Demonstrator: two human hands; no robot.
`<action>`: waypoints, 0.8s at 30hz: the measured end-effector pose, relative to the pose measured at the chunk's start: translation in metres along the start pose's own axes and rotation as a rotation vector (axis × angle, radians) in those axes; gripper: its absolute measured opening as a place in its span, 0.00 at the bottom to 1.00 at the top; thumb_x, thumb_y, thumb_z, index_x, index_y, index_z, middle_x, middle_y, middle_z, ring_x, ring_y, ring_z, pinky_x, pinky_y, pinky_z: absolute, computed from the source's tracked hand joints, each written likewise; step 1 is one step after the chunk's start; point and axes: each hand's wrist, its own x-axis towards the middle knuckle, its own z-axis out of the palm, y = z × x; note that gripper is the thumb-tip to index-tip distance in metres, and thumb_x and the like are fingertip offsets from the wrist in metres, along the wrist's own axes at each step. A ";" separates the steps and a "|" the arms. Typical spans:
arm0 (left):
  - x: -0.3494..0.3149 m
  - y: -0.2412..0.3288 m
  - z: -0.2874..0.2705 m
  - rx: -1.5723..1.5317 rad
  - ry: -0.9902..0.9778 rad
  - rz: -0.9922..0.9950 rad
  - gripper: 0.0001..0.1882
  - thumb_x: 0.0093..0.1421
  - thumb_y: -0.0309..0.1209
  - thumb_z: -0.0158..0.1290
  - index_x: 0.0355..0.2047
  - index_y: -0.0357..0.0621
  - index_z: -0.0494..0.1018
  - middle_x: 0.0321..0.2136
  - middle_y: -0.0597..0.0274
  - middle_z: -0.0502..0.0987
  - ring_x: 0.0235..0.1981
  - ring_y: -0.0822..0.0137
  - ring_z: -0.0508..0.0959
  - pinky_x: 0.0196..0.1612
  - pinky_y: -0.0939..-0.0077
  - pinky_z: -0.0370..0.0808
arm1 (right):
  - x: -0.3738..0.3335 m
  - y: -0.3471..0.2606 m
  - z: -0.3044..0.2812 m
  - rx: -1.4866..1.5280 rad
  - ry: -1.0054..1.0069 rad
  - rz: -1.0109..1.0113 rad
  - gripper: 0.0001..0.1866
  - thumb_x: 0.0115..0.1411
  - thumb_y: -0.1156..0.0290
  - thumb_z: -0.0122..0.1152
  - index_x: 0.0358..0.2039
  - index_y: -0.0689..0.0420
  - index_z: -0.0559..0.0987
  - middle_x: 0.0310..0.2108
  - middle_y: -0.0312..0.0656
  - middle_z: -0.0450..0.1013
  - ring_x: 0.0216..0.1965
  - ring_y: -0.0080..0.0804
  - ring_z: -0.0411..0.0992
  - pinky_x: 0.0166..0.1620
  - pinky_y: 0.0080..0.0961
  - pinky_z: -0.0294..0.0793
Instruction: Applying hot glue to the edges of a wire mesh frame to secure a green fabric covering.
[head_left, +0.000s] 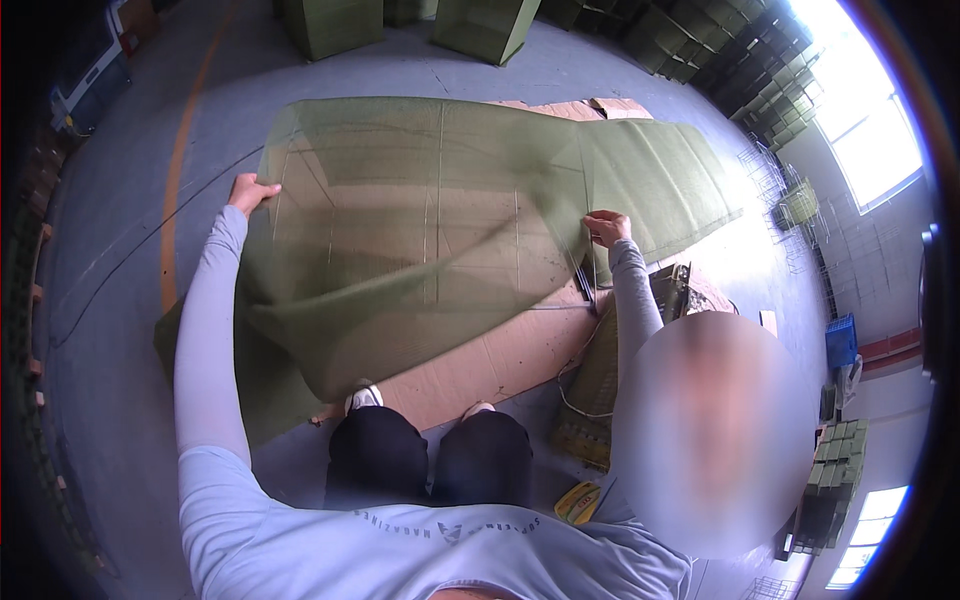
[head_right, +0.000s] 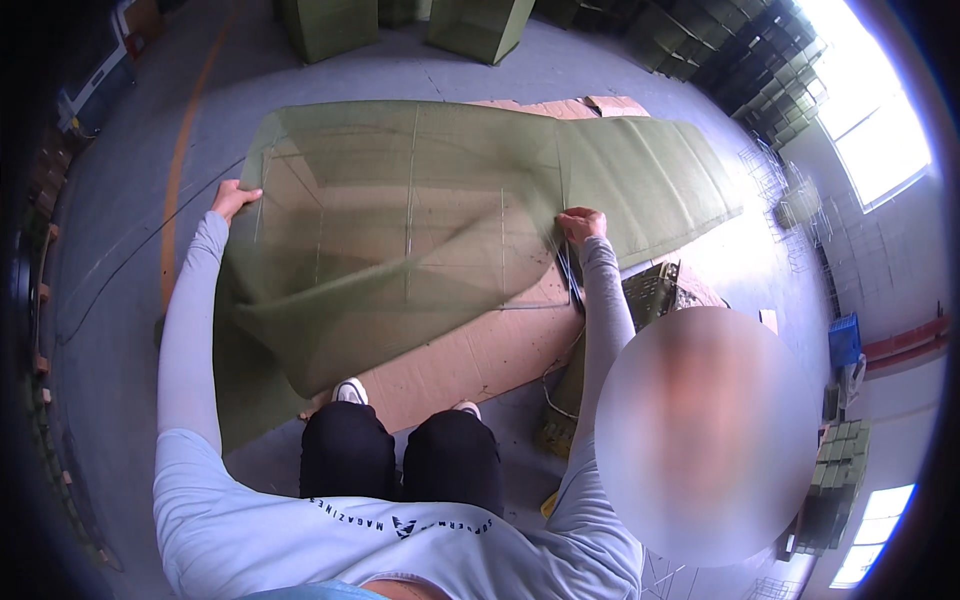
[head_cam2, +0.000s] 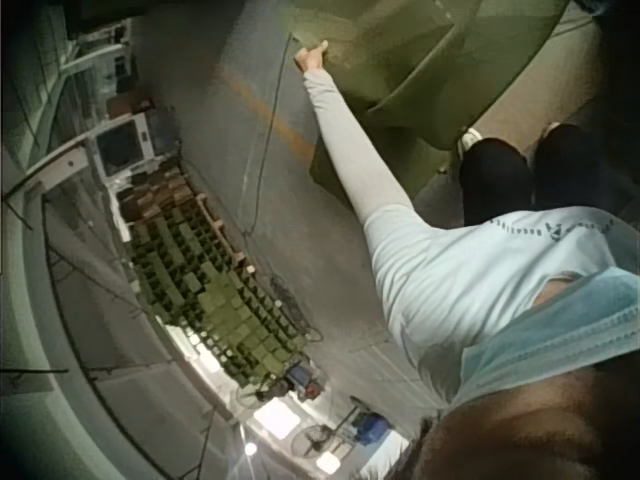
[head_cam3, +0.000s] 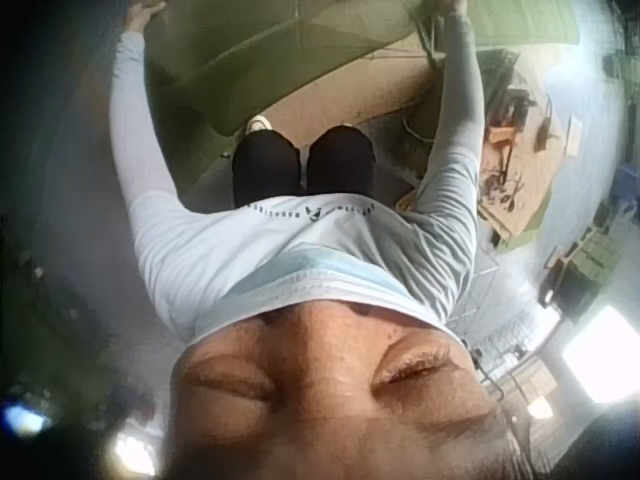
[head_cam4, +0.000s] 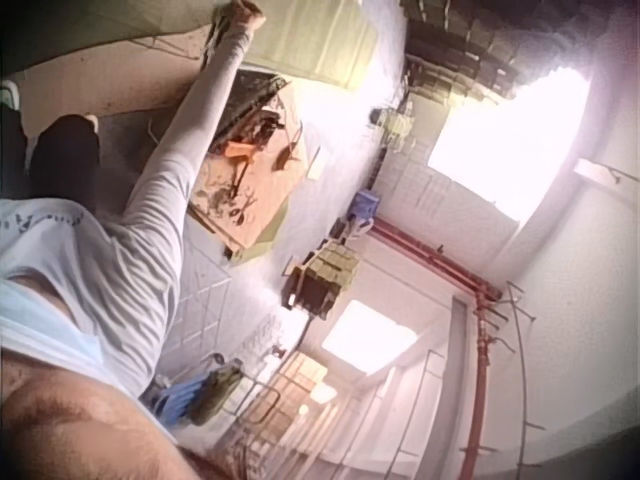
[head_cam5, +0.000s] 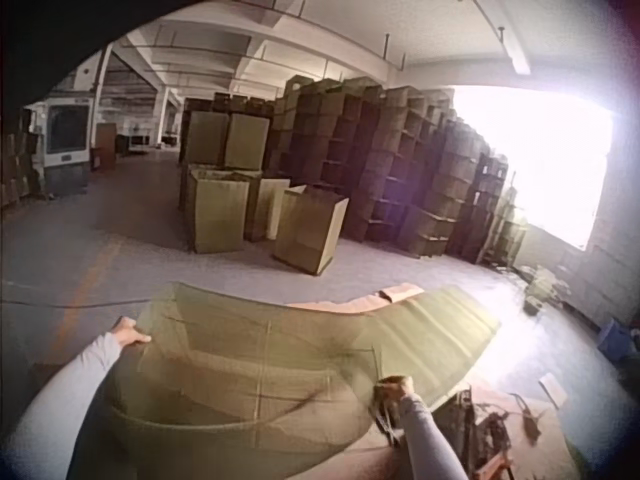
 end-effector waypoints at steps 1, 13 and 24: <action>0.007 -0.004 0.010 0.008 0.015 0.007 0.12 0.43 0.24 0.58 0.30 0.33 0.72 0.27 0.58 0.76 0.27 0.70 0.75 0.32 0.76 0.71 | 0.012 0.013 -0.004 0.011 0.015 -0.086 0.14 0.43 0.69 0.64 0.33 0.57 0.78 0.21 0.33 0.71 0.21 0.20 0.68 0.25 0.17 0.70; -0.026 -0.016 0.016 -0.118 -0.054 -0.133 0.18 0.45 0.28 0.57 0.37 0.33 0.70 0.32 0.56 0.74 0.33 0.68 0.74 0.38 0.74 0.70 | 0.015 0.008 0.038 0.647 -0.213 0.147 0.17 0.61 0.61 0.41 0.38 0.63 0.68 0.23 0.42 0.71 0.21 0.26 0.70 0.21 0.17 0.71; -0.080 -0.023 0.004 -0.174 -0.084 -0.094 0.17 0.49 0.31 0.55 0.37 0.34 0.70 0.33 0.59 0.74 0.33 0.70 0.73 0.37 0.77 0.70 | -0.068 0.023 0.026 -0.072 0.723 -0.600 0.11 0.55 0.66 0.53 0.24 0.62 0.75 0.20 0.39 0.71 0.22 0.22 0.67 0.26 0.18 0.65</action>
